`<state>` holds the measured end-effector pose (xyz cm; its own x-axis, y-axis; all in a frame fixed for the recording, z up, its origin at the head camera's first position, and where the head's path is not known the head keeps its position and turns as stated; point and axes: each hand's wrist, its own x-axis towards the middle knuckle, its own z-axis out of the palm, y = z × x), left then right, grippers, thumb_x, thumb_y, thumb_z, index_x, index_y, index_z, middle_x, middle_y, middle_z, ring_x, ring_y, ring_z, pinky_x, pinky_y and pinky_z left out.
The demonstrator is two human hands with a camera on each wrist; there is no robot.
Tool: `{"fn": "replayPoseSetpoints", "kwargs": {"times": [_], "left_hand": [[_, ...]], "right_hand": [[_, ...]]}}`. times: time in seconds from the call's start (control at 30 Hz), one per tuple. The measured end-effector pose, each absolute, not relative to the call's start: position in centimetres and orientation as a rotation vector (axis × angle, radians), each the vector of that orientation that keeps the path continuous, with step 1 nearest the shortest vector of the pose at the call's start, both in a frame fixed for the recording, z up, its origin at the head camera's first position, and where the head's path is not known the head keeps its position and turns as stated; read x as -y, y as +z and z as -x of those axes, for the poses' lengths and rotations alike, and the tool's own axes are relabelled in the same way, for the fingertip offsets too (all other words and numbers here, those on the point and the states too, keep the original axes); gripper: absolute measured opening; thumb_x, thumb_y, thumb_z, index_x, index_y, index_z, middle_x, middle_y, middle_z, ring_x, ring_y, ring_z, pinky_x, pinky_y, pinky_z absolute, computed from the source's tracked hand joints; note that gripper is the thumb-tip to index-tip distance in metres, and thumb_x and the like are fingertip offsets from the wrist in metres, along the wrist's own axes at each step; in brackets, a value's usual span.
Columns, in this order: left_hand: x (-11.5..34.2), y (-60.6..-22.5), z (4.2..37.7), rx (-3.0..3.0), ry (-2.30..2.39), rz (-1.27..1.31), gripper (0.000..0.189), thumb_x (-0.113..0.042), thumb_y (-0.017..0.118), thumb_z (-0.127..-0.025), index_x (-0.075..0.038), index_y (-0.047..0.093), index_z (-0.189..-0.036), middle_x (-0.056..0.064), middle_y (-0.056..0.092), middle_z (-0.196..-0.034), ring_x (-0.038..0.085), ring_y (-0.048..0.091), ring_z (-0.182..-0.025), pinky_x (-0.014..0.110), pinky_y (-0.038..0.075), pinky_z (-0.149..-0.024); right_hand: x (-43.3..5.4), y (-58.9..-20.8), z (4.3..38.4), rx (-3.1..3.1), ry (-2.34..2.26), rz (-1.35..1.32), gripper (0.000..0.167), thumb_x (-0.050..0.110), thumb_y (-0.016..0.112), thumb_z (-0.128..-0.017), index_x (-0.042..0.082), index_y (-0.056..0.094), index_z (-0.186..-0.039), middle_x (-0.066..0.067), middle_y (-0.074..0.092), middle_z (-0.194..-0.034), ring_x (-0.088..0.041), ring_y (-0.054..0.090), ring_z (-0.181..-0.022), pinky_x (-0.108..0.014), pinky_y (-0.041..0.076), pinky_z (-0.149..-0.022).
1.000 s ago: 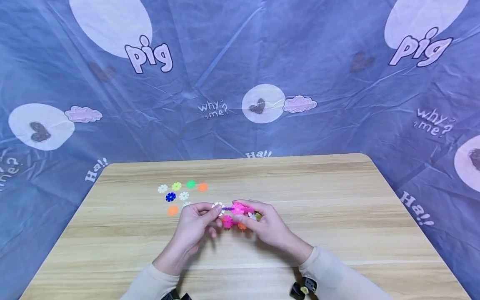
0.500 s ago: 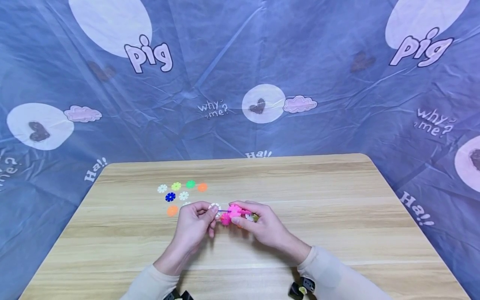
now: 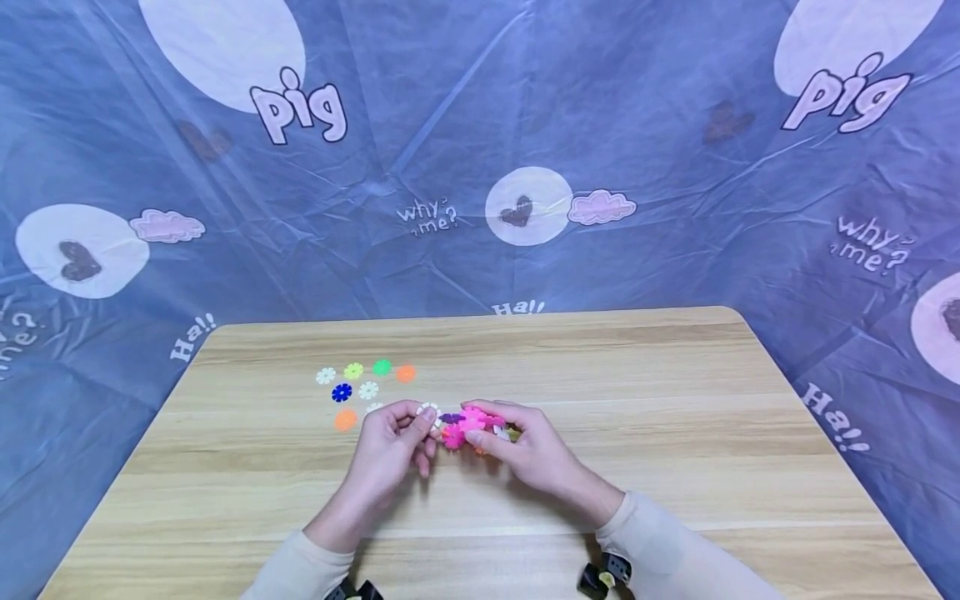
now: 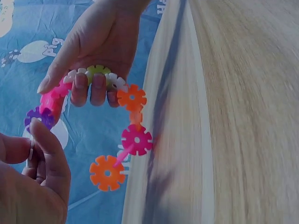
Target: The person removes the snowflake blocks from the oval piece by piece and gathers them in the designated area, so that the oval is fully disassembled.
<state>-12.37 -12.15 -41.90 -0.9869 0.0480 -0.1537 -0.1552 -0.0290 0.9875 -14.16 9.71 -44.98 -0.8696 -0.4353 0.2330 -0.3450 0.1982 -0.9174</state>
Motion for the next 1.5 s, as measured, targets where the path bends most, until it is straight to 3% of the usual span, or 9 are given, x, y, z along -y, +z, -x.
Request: {"fn": "replayPoseSetpoints", "kwargs": {"times": [0.1,0.2,0.67,0.97,1.27,1.5], "left_hand": [[12.6,-42.1,12.6,-2.088,2.143,0.102,0.011,-0.004,0.057,-0.101,0.004,0.062,-0.098,0.027,0.063,-0.083,0.020,0.059,-0.061,0.027,0.053,-0.049],[13.2,-42.1,12.8,-2.141,2.091,0.086,0.011,-0.005,0.055,-0.102,0.003,0.062,-0.101,0.027,0.063,-0.085,0.020,0.058,-0.061,0.027,0.053,-0.051],[15.8,-43.3,14.8,-2.442,1.902,0.103,0.018,-0.001,0.072,-0.090,0.001,0.067,-0.108,0.020,0.069,-0.087,0.024,0.058,-0.055,0.028,0.046,-0.041],[16.7,-43.7,15.6,-2.525,1.834,0.099,0.018,0.000,0.067,-0.093,0.001,0.066,-0.111,0.022,0.067,-0.087,0.028,0.061,-0.060,0.023,0.042,-0.040],[17.9,-43.7,16.4,-2.639,1.702,0.025,0.029,0.007,0.064,-0.092,0.005,0.064,-0.121,0.018,0.071,-0.088,0.030,0.068,-0.072,0.025,0.052,-0.056],[18.6,-43.9,17.5,-2.680,1.679,0.002,0.030,0.009,0.068,-0.088,0.004,0.065,-0.118,0.018,0.072,-0.085,0.024,0.066,-0.068,0.020,0.042,-0.049]], "right_hand": [[-9.8,-45.0,14.2,-2.404,-1.763,0.761,0.042,0.036,0.071,-0.093,0.024,0.065,-0.133,0.007,0.065,-0.131,-0.012,0.062,-0.117,-0.039,0.047,-0.104],[-9.9,-45.1,14.3,-2.416,-1.763,0.762,0.043,0.036,0.071,-0.093,0.023,0.065,-0.133,0.004,0.064,-0.133,-0.014,0.059,-0.124,-0.042,0.044,-0.108],[-9.9,-45.2,14.3,-2.408,-1.761,0.765,0.044,0.034,0.072,-0.093,0.019,0.065,-0.134,-0.003,0.063,-0.135,-0.023,0.057,-0.128,-0.047,0.042,-0.109],[-9.9,-45.1,14.2,-2.411,-1.772,0.763,0.042,0.035,0.073,-0.092,0.022,0.066,-0.132,0.003,0.065,-0.132,-0.016,0.059,-0.124,-0.042,0.045,-0.106],[-9.9,-45.1,14.1,-2.398,-1.781,0.779,0.042,0.032,0.073,-0.093,0.020,0.066,-0.132,0.000,0.066,-0.131,-0.017,0.060,-0.122,-0.042,0.046,-0.106],[-9.8,-45.1,14.1,-2.402,-1.766,0.757,0.042,0.035,0.073,-0.092,0.022,0.067,-0.132,0.002,0.066,-0.132,-0.014,0.060,-0.123,-0.041,0.045,-0.106]]}}
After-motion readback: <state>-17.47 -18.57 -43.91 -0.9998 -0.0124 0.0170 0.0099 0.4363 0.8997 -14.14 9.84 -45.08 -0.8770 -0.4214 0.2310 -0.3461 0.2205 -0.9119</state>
